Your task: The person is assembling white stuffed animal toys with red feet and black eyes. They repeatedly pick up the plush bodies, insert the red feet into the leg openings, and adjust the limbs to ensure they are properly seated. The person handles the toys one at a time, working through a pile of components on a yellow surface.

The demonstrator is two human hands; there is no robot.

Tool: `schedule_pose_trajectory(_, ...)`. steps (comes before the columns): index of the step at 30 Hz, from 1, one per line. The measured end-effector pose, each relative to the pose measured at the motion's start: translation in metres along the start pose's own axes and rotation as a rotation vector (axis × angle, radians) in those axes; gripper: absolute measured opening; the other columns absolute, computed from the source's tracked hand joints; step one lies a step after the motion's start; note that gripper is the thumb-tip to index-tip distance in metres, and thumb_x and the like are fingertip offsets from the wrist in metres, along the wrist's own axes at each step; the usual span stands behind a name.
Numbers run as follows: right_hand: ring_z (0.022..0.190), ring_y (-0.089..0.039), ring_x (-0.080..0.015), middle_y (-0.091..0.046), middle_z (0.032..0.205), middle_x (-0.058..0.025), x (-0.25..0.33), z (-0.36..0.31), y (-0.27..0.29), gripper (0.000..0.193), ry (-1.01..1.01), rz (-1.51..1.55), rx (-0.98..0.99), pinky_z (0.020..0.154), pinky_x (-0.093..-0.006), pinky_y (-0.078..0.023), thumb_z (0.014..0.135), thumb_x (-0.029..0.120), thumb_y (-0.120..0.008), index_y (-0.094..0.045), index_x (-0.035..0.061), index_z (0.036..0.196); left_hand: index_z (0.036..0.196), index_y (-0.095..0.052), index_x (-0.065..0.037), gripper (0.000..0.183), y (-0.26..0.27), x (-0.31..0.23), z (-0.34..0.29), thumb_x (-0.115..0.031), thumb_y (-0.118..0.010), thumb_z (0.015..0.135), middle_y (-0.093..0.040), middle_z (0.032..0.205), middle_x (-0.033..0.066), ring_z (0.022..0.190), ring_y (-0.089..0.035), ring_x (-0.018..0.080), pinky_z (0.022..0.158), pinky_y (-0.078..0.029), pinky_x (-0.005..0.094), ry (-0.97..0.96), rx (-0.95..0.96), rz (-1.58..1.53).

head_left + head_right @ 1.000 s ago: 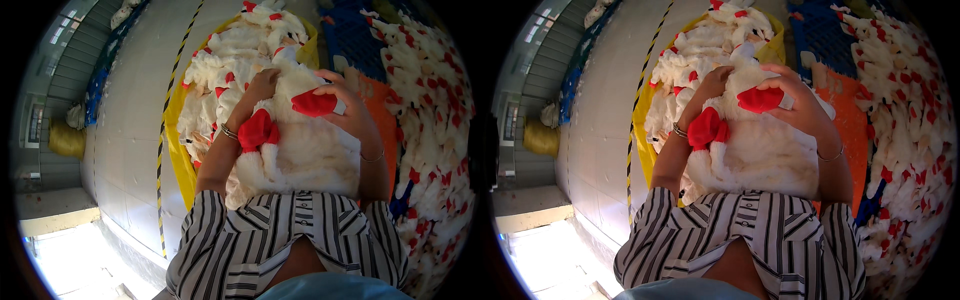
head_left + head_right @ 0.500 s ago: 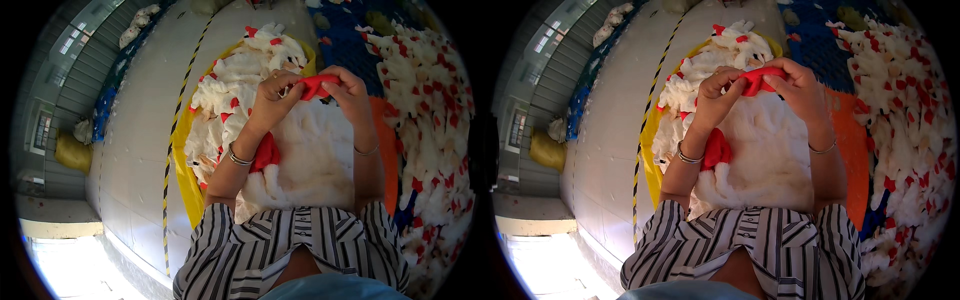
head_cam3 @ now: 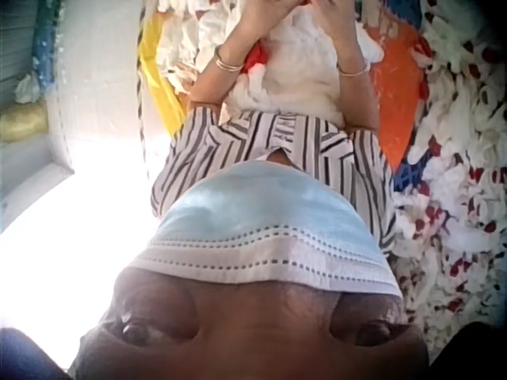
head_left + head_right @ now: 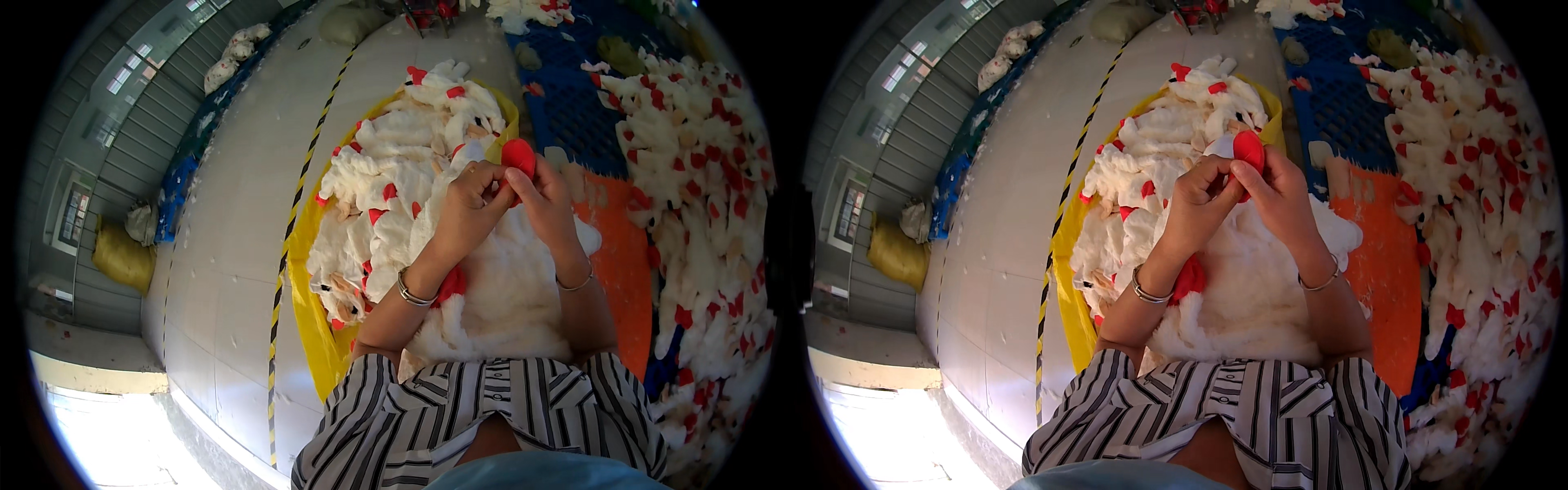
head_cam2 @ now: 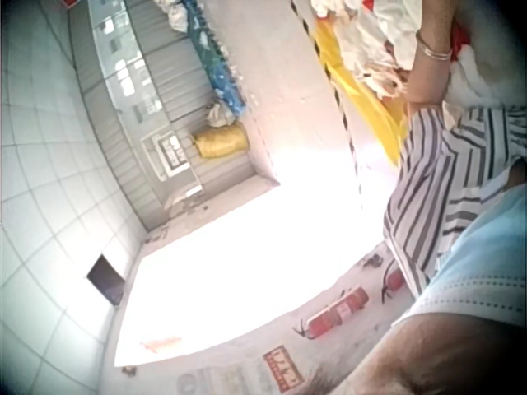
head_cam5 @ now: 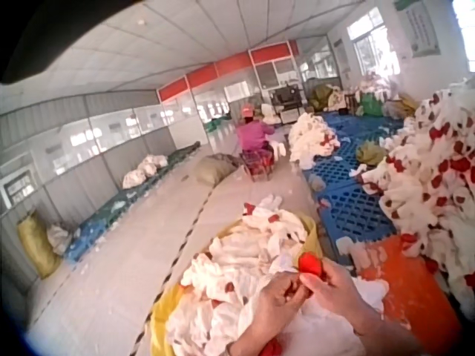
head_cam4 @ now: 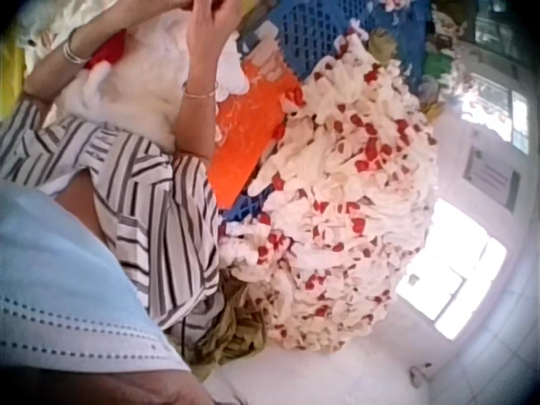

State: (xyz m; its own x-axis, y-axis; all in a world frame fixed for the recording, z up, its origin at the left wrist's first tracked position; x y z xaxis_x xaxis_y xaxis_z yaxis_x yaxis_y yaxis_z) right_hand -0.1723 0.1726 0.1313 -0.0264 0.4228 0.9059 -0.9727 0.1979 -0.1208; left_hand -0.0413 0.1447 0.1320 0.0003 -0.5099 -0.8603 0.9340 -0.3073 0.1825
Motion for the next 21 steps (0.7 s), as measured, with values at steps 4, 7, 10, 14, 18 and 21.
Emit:
schedule_pose_trajectory(4,0.064,-0.052,-0.0066,-0.059,0.072,-0.0043,0.008,-0.004,0.005,0.015,0.008,-0.259,0.124,0.058,-0.0237,-0.043,0.088,0.013,-0.067,-0.059,-0.0002,0.090,0.099,-0.065,0.001,0.012,0.009,0.009,-0.002,-0.005,-0.065,0.089,-0.061,0.085,0.0012,0.068,-0.055,0.0066,0.061,-0.045,0.0216,0.168,0.045,-0.173)
schedule_pose_trajectory(7,0.064,-0.055,-0.0077,-0.061,0.073,-0.0061,0.017,-0.004,0.002,0.011,0.115,-0.369,0.149,0.057,-0.0251,-0.044,0.087,0.007,-0.065,-0.059,-0.0009,0.092,0.100,-0.064,0.002,0.011,0.011,-0.003,-0.003,-0.004,-0.064,0.090,-0.062,0.087,0.0023,0.071,-0.059,0.0072,0.063,-0.048,0.0207,0.189,-0.039,-0.235)
schedule_pose_trajectory(10,0.065,-0.058,-0.0089,-0.062,0.075,-0.0070,0.022,-0.003,0.003,0.009,0.135,-0.409,0.088,0.057,-0.0254,-0.045,0.085,0.003,-0.063,-0.059,-0.0007,0.093,0.099,-0.062,0.002,0.009,0.009,-0.013,-0.005,-0.002,-0.062,0.091,-0.062,0.089,0.0033,0.076,-0.061,0.0078,0.066,-0.050,0.0209,0.119,-0.004,-0.140)
schedule_pose_trajectory(14,0.069,-0.059,-0.0092,-0.064,0.079,-0.0065,0.018,-0.003,0.007,0.009,0.129,-0.298,0.004,0.061,-0.0246,-0.047,0.086,0.003,-0.062,-0.060,-0.0011,0.093,0.096,-0.060,0.003,0.007,0.002,-0.026,-0.007,0.001,-0.063,0.090,-0.062,0.091,0.0046,0.077,-0.062,0.0088,0.067,-0.052,0.0228,-0.018,0.020,-0.105)
schedule_pose_trajectory(18,0.075,-0.059,-0.0083,-0.064,0.082,-0.0023,0.004,-0.011,0.009,0.013,-0.112,0.084,0.178,0.068,-0.0229,-0.046,0.090,0.008,-0.061,-0.063,-0.0025,0.097,0.099,-0.058,0.001,0.012,0.008,-0.020,-0.006,0.002,-0.064,0.089,-0.062,0.093,0.0043,0.077,-0.063,0.0096,0.069,-0.054,0.0241,0.098,-0.025,-0.351)
schedule_pose_trajectory(21,0.076,-0.055,-0.0067,-0.062,0.082,0.0010,0.014,-0.016,0.004,0.018,-0.136,0.224,0.352,0.070,-0.0215,-0.044,0.092,0.011,-0.060,-0.065,-0.0030,0.102,0.104,-0.056,0.000,0.019,0.010,-0.018,-0.009,0.002,-0.065,0.088,-0.061,0.094,0.0041,0.079,-0.063,0.0096,0.072,-0.055,0.0246,0.142,-0.039,-0.445)
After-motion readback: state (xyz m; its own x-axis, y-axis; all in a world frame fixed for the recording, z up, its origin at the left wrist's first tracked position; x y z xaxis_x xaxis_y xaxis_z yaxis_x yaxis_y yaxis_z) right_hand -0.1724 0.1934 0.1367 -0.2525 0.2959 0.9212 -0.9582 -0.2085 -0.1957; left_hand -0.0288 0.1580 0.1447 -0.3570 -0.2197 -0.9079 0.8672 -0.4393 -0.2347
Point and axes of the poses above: each hand's wrist, its own z-axis towards the middle knuckle, its own y-axis out of the back of the hand, x = y × z, the point moved 5 cm from there along z, towards the middle knuckle
